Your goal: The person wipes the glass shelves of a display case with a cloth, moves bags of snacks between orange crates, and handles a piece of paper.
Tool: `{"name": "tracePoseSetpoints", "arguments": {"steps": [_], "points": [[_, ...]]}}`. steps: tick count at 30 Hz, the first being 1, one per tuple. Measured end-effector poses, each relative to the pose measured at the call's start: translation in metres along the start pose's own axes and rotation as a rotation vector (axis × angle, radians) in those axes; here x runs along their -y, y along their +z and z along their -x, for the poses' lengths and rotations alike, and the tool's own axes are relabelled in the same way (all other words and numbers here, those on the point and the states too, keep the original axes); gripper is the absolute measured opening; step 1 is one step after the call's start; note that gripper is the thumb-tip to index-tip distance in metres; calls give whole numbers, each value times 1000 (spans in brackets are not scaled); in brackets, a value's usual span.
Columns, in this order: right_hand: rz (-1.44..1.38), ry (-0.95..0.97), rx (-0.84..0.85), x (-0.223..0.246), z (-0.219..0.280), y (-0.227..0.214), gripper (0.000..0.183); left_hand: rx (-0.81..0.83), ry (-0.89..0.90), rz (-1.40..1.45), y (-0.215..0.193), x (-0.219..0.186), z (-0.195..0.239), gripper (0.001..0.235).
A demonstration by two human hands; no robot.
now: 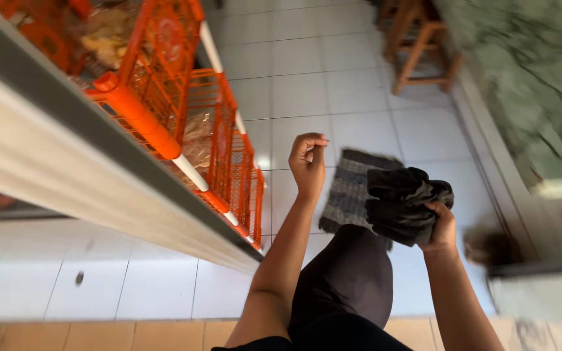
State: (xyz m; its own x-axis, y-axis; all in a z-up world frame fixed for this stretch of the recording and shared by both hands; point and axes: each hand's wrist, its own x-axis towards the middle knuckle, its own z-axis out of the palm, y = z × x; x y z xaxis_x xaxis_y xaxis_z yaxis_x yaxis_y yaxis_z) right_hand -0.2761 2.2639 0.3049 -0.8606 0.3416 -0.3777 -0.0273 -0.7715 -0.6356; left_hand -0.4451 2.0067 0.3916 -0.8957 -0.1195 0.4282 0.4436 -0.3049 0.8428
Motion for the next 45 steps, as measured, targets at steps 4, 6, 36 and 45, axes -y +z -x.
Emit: {"name": "tracePoseSetpoints", "arguments": {"steps": [4,6,36,45], "points": [[107,86,60,16,-74,46,44,-144,62,-24,-11,33,-62,16],[190,147,44,25,-114,79,44,-216,80,-50,-17,47,-94,17],[643,-927,1807,-54,-238,663,41,-929,-40,-2179,-48,-199,-233,25],[589,-1146,1939,-49,-274,693,30,-1024,-98,-2165,-33,-187,-253,19]]}}
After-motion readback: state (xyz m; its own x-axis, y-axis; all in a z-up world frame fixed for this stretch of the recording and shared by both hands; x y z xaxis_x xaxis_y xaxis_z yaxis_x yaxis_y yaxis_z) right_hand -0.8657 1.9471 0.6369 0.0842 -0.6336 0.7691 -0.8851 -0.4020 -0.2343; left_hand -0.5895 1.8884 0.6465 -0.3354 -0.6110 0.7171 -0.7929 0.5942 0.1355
